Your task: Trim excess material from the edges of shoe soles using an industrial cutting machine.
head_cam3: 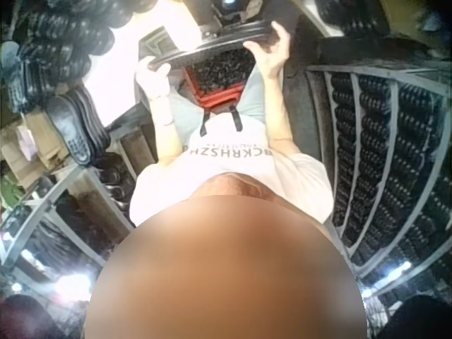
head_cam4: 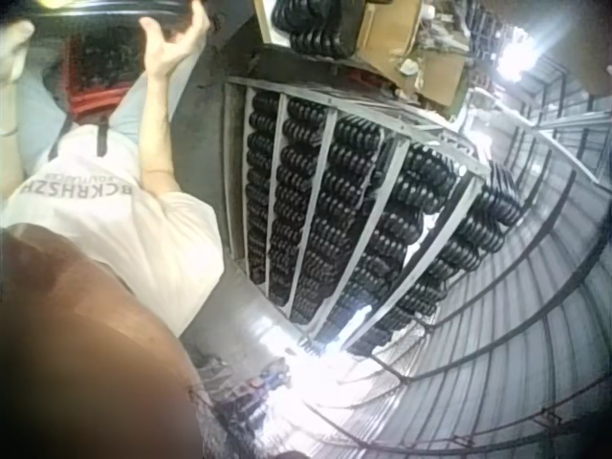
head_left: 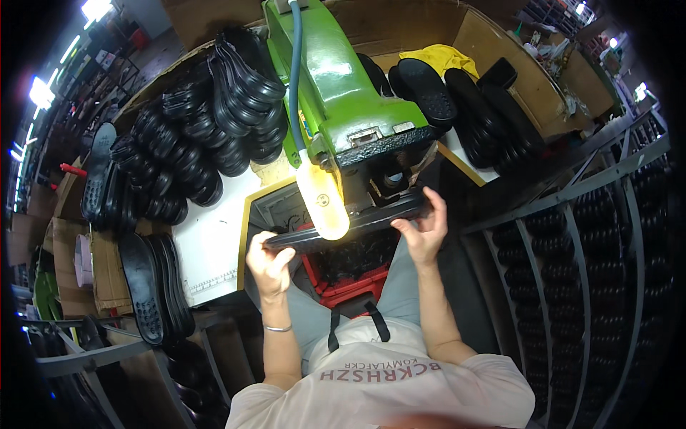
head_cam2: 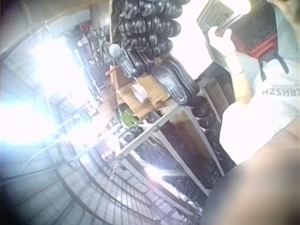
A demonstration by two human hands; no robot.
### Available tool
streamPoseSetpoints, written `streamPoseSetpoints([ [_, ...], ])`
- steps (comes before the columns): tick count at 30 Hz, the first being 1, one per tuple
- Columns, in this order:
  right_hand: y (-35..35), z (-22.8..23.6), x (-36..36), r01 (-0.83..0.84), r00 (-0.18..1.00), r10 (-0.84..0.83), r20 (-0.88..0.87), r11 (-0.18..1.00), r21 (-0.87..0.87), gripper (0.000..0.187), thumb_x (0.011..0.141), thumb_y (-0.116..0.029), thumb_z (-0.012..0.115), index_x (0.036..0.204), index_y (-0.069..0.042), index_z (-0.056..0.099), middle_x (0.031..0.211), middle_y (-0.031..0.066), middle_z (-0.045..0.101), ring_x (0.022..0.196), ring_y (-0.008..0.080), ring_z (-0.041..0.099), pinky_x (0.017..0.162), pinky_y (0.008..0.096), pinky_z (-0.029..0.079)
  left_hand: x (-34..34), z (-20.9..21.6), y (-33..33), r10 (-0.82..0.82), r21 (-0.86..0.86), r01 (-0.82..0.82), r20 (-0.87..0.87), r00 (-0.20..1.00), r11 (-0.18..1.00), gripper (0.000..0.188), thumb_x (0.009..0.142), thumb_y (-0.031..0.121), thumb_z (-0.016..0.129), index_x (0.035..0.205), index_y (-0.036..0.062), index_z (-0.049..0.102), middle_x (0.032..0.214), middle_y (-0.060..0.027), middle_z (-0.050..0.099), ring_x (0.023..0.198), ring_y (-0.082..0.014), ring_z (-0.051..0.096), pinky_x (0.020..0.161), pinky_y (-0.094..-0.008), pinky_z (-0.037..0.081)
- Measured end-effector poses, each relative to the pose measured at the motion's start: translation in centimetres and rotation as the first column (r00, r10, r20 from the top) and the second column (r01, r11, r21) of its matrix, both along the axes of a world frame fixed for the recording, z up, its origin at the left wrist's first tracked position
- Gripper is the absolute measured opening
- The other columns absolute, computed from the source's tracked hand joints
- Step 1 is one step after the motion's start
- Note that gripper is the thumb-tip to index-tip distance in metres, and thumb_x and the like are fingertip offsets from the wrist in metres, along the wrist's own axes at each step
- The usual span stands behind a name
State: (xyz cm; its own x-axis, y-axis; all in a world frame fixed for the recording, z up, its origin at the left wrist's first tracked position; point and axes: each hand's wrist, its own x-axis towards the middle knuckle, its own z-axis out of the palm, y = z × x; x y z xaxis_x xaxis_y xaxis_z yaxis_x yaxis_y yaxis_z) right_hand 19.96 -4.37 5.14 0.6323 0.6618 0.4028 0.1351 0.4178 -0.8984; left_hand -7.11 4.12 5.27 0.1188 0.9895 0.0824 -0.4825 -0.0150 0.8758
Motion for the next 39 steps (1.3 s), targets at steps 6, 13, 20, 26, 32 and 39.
streamPoseSetpoints([
  [6,1.7,-2.1,-4.6,-0.048,0.993,0.038,0.107,0.995,0.085,0.072,0.066,0.000,0.085,0.130,0.002,0.052,0.133,0.0145,0.048,0.113,0.0236,0.056,0.092,0.0336,0.053,-5.0,-4.5,0.5,0.009,0.060,-0.020,0.190,0.982,0.998,0.039,0.068,-0.015,0.071,0.097,0.0041,0.054,0.087,-0.0047,0.055,0.078,-0.0160,0.058,0.096,-0.0361,0.048],
  [13,2.5,-1.1,-5.1,0.086,0.883,-0.117,0.456,0.992,0.087,0.065,0.055,0.000,0.088,0.115,-0.001,0.063,0.114,0.0178,0.064,0.099,0.0295,0.065,0.083,0.0347,0.054,-4.6,-6.1,0.9,-0.125,0.011,0.200,-0.746,0.654,0.980,0.034,0.065,0.001,0.083,0.093,0.0021,0.063,0.089,-0.0077,0.066,0.082,-0.0193,0.065,0.093,-0.0392,0.049],
  [20,2.7,-1.0,-4.6,0.054,0.881,-0.088,0.466,0.995,0.085,0.061,0.056,0.002,0.087,0.113,-0.001,0.064,0.112,0.0178,0.066,0.096,0.0275,0.067,0.082,0.0352,0.055,7.6,-1.1,-0.9,0.476,0.619,0.116,-0.697,0.537,0.776,0.048,0.066,0.025,0.085,0.102,0.0040,0.063,0.097,-0.0108,0.066,0.093,-0.0310,0.061,0.098,-0.0438,0.041],
  [26,2.8,-7.2,-2.1,-0.308,0.940,0.284,-0.187,0.945,-0.113,0.053,0.074,-0.006,0.081,0.122,0.004,0.061,0.114,0.0079,0.065,0.098,0.0160,0.062,0.090,0.0276,0.047,10.6,-6.2,-1.3,-0.071,0.135,0.110,-0.270,0.960,0.985,0.042,0.072,-0.004,0.076,0.110,0.0012,0.059,0.105,-0.0084,0.065,0.100,-0.0200,0.061,0.090,-0.0329,0.048],
  [32,0.9,-14.6,1.9,-0.392,0.732,0.269,-0.626,0.918,-0.063,0.050,0.079,-0.008,0.077,0.124,-0.002,0.056,0.112,0.0060,0.062,0.105,0.0155,0.057,0.092,0.0299,0.046,13.9,-7.6,-3.2,-0.114,-0.036,0.120,0.129,0.985,0.992,0.047,0.074,-0.003,0.079,0.115,0.0025,0.057,0.109,-0.0063,0.064,0.103,-0.0179,0.060,0.094,-0.0334,0.047],
  [39,-1.3,-6.2,6.5,0.063,0.990,-0.097,-0.105,0.954,-0.292,0.038,0.066,-0.008,0.086,0.096,-0.005,0.062,0.100,0.0030,0.059,0.091,0.0139,0.055,0.082,0.0267,0.045,13.6,-8.7,-2.9,-0.122,-0.069,0.133,0.144,0.982,0.989,0.043,0.071,-0.001,0.083,0.108,0.0021,0.061,0.102,-0.0057,0.065,0.093,-0.0171,0.063,0.087,-0.0318,0.050],
])
